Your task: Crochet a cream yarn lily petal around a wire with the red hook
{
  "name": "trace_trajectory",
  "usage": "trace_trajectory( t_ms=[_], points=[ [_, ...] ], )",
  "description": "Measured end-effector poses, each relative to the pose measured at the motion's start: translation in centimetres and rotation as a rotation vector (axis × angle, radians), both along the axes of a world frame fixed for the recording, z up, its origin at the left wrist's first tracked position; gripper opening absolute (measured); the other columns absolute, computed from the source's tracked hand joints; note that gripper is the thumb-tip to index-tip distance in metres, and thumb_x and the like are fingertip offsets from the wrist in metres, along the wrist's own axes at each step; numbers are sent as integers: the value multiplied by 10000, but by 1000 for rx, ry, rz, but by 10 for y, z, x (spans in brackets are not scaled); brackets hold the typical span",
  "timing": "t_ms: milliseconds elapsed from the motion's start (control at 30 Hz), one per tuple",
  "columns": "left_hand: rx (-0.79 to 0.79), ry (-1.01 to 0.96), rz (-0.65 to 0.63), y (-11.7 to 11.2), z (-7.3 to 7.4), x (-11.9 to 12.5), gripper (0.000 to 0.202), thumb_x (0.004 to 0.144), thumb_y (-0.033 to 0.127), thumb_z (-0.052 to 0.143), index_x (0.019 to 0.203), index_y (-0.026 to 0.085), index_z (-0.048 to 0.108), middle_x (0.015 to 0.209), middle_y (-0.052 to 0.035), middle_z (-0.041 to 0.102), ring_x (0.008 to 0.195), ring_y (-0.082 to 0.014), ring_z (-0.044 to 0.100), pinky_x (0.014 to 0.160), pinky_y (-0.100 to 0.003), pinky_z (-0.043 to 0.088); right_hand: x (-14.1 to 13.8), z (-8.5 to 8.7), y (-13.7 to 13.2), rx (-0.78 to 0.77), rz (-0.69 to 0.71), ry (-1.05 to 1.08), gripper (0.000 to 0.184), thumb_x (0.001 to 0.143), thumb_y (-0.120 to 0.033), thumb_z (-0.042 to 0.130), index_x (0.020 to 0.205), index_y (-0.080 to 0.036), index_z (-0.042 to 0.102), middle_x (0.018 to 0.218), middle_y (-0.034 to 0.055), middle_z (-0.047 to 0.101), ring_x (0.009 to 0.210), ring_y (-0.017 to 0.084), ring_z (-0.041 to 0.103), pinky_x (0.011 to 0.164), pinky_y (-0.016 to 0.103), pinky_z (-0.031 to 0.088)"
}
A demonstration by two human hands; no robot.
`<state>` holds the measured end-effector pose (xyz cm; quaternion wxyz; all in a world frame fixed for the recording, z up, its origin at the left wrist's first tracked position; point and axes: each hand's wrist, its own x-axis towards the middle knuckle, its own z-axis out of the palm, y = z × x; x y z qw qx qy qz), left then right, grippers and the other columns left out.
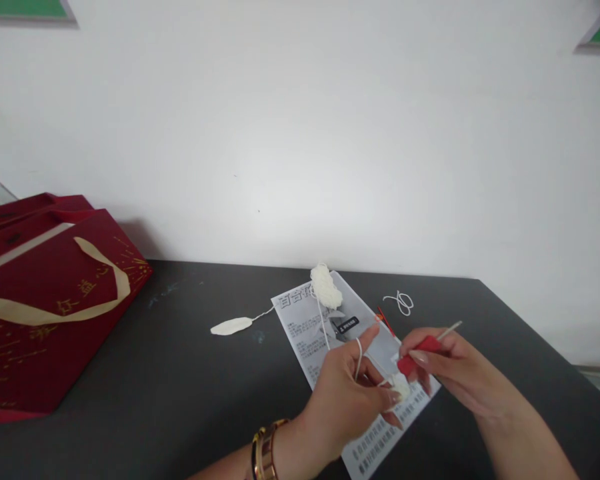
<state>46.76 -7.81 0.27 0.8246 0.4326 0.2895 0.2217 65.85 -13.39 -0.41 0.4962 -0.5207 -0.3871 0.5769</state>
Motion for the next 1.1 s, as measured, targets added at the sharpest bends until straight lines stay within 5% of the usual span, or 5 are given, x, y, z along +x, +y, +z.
trace_trajectory(
  t_ms=[133,500,667,1100],
  points=[
    [-77,-16,-37,-4,-3,1,988,471,170,816,1370,92,415,604,47,584,440,-98,530,436,-252,494,11,-1,-6,-25,116,-56,198,765,-308,705,822,-118,710,615,100,706,307,55,493,280,128,284],
    [-18,8,-37,2,-7,-1,1028,491,215,825,1395,66,359,607,39,602,447,-115,560,431,-236,469,9,4,-6,115,134,-209,194,781,-310,682,813,-126,733,637,41,605,490,88,505,402,179,393],
    [-13,6,-23,5,-6,-3,993,505,180,808,1388,66,369,586,56,600,436,-111,567,446,-234,474,-1,5,-6,110,45,-160,183,765,-312,701,795,-135,737,636,37,611,442,65,452,372,179,323],
    [40,0,48,8,3,-3,852,557,89,724,1357,82,431,550,79,564,434,-87,558,451,-216,475,-14,1,0,89,-221,92,163,676,-295,787,716,-154,715,562,28,660,442,71,484,417,172,369]
  ],
)
